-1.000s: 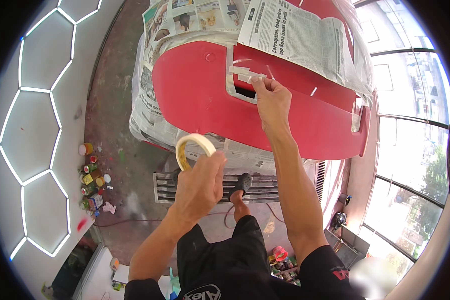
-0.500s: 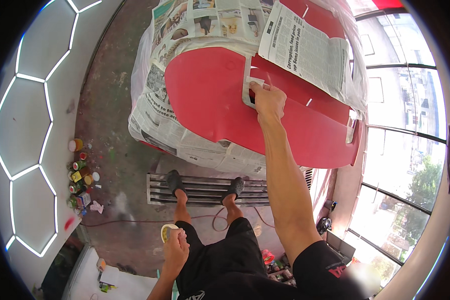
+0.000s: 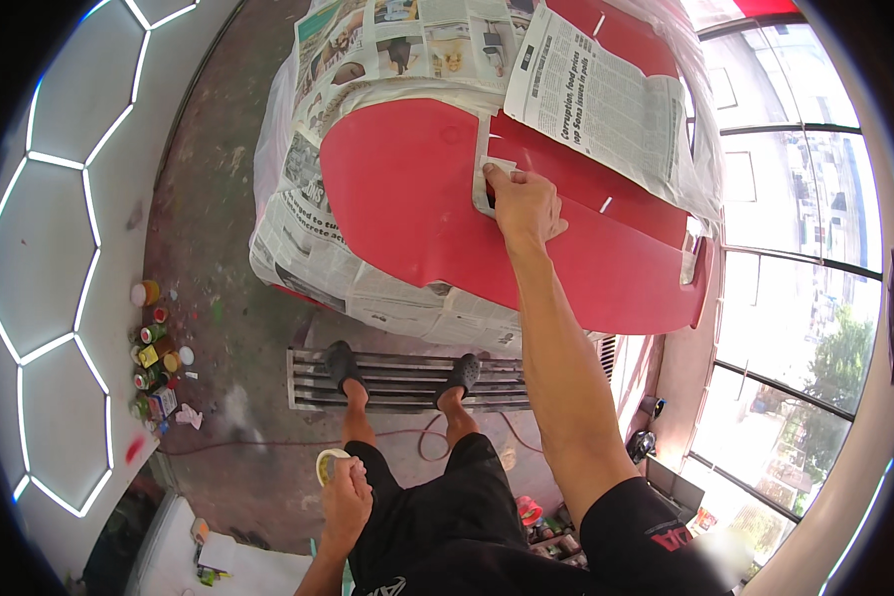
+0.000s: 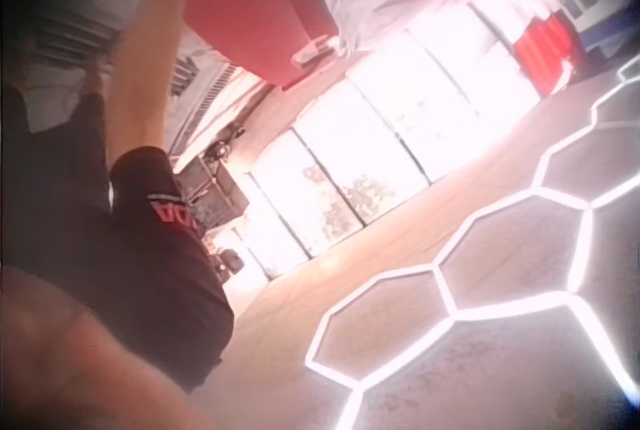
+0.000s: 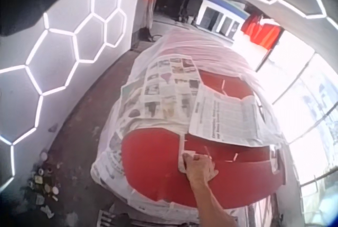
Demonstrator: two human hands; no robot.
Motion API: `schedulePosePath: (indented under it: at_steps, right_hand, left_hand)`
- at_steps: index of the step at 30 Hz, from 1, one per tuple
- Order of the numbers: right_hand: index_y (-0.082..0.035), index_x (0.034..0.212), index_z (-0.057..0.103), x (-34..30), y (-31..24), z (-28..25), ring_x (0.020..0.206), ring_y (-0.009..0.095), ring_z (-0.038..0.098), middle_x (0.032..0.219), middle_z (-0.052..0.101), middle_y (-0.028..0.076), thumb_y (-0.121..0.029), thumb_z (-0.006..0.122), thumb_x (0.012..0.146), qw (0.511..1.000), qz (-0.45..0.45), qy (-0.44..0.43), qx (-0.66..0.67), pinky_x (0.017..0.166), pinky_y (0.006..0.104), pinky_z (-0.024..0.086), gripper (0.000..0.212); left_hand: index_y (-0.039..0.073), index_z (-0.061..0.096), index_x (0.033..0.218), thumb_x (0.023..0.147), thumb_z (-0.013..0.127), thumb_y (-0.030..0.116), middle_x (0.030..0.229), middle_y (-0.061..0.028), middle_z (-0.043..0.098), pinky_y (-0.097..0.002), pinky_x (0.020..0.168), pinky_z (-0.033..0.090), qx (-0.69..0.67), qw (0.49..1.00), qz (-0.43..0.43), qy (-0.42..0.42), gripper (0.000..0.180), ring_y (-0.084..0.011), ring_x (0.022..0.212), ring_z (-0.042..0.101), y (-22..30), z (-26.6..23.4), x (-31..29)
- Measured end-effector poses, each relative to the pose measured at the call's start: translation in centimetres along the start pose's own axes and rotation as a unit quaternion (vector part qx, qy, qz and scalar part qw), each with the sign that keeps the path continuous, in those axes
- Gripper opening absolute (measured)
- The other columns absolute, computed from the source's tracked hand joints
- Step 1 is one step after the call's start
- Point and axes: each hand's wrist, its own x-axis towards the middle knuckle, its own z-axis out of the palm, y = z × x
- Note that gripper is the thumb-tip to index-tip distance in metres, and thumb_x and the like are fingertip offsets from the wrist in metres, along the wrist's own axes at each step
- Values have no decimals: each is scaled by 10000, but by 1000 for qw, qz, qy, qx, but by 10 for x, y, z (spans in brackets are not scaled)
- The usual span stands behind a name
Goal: The person applies masking tape to a red car part, carefully covering a rectangular cutout and surrounding areas. They smooth the tape to ensure adhesion and continue adding strips to mask off sections of the surface.
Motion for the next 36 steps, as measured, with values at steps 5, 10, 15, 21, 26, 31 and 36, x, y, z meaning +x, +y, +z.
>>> schedulePosePath:
  at_steps: [5, 10, 15, 21, 26, 31, 36]
  right_hand:
    - [-104, 1141, 822, 7, 2, -22, 1300, 339, 584, 1225, 767, 84, -554, 918, 845, 990, -55, 43, -126, 1046, 525, 391, 547]
    - [-75, 1148, 797, 10, 45, -44, 1174, 313, 636, 1207, 745, 105, -453, 901, 904, 981, -164, 82, -62, 990, 473, 456, 461]
    - [7, 1302, 766, -115, 92, -83, 1026, 283, 707, 1209, 724, 112, -365, 883, 954, 879, -250, -388, 122, 886, 431, 571, 523]
    - [20, 1225, 789, -167, 109, -113, 989, 228, 750, 1159, 741, 115, -135, 808, 1011, 853, -196, -412, 253, 848, 380, 610, 266]
    - [-4, 1077, 793, -143, 116, -137, 933, 327, 769, 1044, 775, 132, -26, 793, 945, 891, -379, -164, 191, 796, 421, 616, 135]
    - [-16, 1058, 794, -130, 107, -161, 908, 335, 762, 1048, 782, 137, -37, 800, 935, 889, -420, -45, 179, 782, 427, 612, 125]
    - [14, 1094, 821, -72, 101, -136, 818, 149, 719, 919, 788, 73, -118, 784, 1042, 945, -206, 18, 254, 727, 284, 570, 146]
  left_hand:
    - [41, 643, 1232, 1143, 595, 162, 908, -178, 783, -457, 671, 619, 16, 1000, 0, 3, 158, -355, 807, 801, 3, 1, -2]
    - [42, 642, 1324, 1136, 533, 120, 852, -136, 741, -405, 654, 571, -94, 995, -21, -24, 230, -272, 706, 732, 39, -6, 26]
    - [82, 376, 1706, 1069, 481, 47, 1029, -131, 715, -332, 770, 533, -177, 975, 86, -104, 646, -193, 821, 654, 105, -9, 80]
    - [105, 72, 1806, 1039, 470, 10, 1117, -141, 703, -308, 795, 531, -179, 943, 173, -221, 870, -184, 865, 661, 191, 18, 120]
    - [66, 350, 1684, 1106, 555, 73, 1047, -136, 724, -316, 705, 554, -219, 927, 104, -287, 613, -170, 783, 710, 238, 13, 140]
    - [43, 642, 1359, 1100, 692, 131, 871, -103, 736, -358, 630, 572, -88, 958, 81, -262, 278, -165, 677, 732, 258, 9, 172]
    - [44, 676, 1366, 1092, 743, 197, 933, -108, 756, -351, 672, 583, 12, 863, 494, 102, 320, -214, 731, 750, 264, 23, 166]
